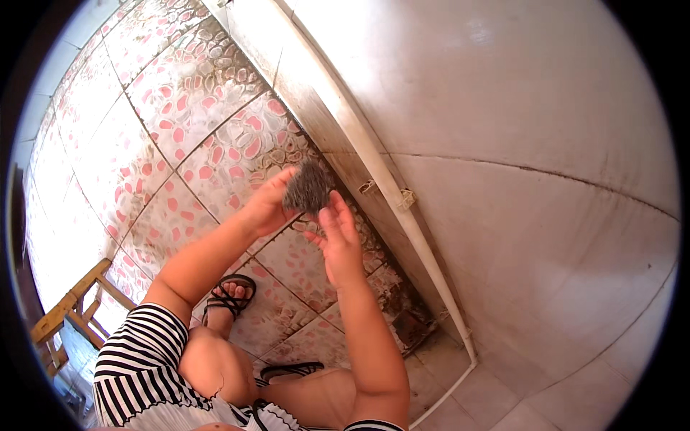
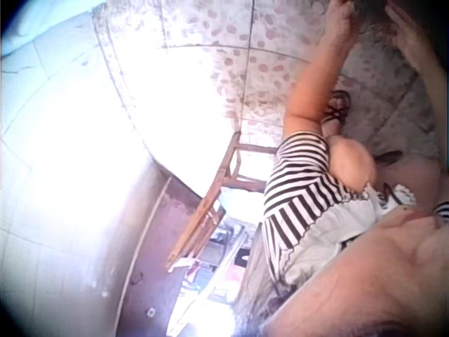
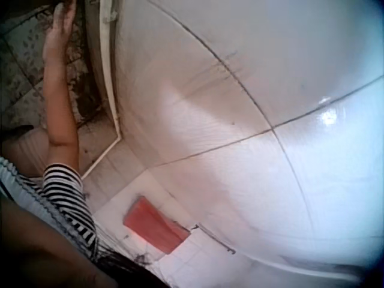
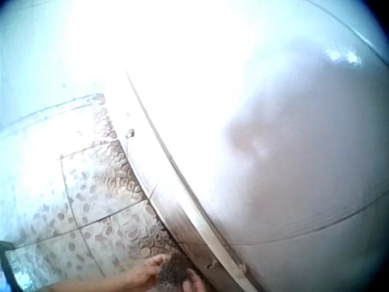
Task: The person scrubs the white wall tiles and grout with a steel wool scrubber, moving along the wall and cleaning around a white pipe.
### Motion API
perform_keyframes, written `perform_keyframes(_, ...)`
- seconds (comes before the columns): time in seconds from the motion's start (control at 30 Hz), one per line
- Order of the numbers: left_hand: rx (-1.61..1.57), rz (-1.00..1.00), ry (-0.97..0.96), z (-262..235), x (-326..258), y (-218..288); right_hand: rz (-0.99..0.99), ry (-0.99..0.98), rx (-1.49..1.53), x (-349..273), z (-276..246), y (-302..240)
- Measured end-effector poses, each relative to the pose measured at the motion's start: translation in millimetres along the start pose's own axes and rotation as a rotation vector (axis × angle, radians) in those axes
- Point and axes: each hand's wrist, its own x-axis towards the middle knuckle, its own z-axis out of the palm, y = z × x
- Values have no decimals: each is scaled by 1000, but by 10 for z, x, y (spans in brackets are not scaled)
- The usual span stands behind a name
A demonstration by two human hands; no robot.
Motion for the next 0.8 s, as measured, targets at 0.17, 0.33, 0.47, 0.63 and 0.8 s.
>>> perform_keyframes(0.17,533,-99,-39,-89,-123,-244,69,-6,92,-52,-361,236)
perform_keyframes(0.33,1248,-5,-92,199,-101,-495,21,150,104,-658,-1187,304)
perform_keyframes(0.47,1491,-151,-323,203,-39,-986,6,400,111,-1792,-2331,506)
perform_keyframes(0.63,1496,-550,-706,146,-17,-1843,-217,976,479,-3769,-2921,1525)
perform_keyframes(0.8,1369,-1045,-812,351,43,-2526,-227,1542,803,-5320,-2373,3057)
